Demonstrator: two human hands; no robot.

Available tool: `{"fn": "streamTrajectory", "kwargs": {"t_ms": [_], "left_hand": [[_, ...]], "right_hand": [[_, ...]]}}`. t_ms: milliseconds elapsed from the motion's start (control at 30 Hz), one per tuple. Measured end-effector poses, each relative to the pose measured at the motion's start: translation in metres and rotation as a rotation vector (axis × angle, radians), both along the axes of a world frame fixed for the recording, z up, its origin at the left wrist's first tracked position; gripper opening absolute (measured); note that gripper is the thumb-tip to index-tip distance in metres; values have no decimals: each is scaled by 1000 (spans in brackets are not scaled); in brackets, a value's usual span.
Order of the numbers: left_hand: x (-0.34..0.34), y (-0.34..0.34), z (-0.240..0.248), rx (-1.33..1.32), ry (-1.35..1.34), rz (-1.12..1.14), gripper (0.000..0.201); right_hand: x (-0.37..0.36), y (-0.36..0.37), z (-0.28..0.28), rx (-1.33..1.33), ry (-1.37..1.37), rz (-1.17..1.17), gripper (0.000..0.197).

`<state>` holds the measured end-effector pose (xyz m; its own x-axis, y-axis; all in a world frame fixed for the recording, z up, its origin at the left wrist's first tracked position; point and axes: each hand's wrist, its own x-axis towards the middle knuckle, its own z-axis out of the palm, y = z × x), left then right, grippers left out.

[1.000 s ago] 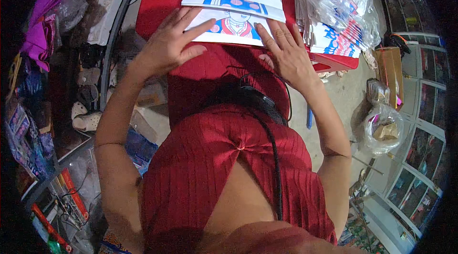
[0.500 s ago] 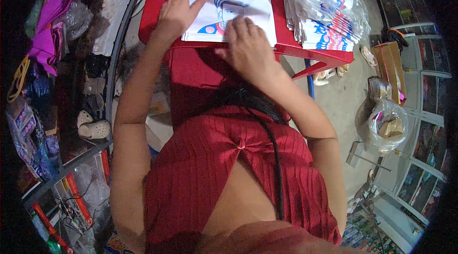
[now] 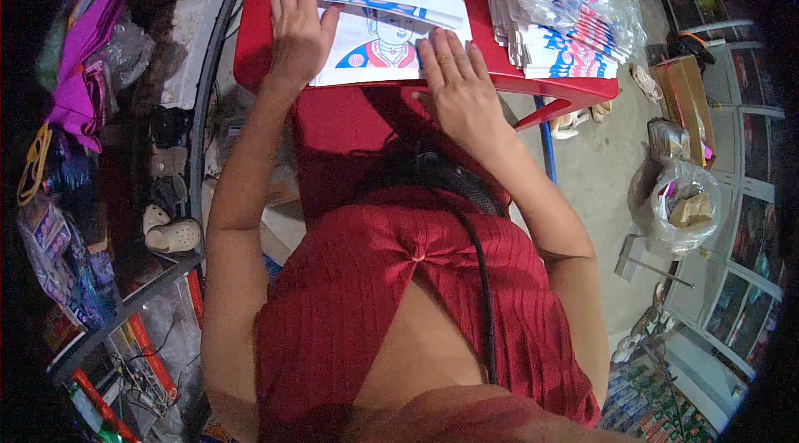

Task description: Sorting and organizing stacks of printed product labels or stickers.

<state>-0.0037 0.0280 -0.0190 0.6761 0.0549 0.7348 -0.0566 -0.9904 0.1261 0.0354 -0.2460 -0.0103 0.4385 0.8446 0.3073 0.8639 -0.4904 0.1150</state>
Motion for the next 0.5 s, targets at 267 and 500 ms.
{"fn": "streamTrajectory", "kwargs": {"t_ms": [267,500], "left_hand": [[-8,-1,18,-377,28,-157,17],[-18,-15,40,-882,11,-215,30]], "right_hand": [[5,-20,8,231,131,46,57],[12,-23,18,521,224,62,48]]}}
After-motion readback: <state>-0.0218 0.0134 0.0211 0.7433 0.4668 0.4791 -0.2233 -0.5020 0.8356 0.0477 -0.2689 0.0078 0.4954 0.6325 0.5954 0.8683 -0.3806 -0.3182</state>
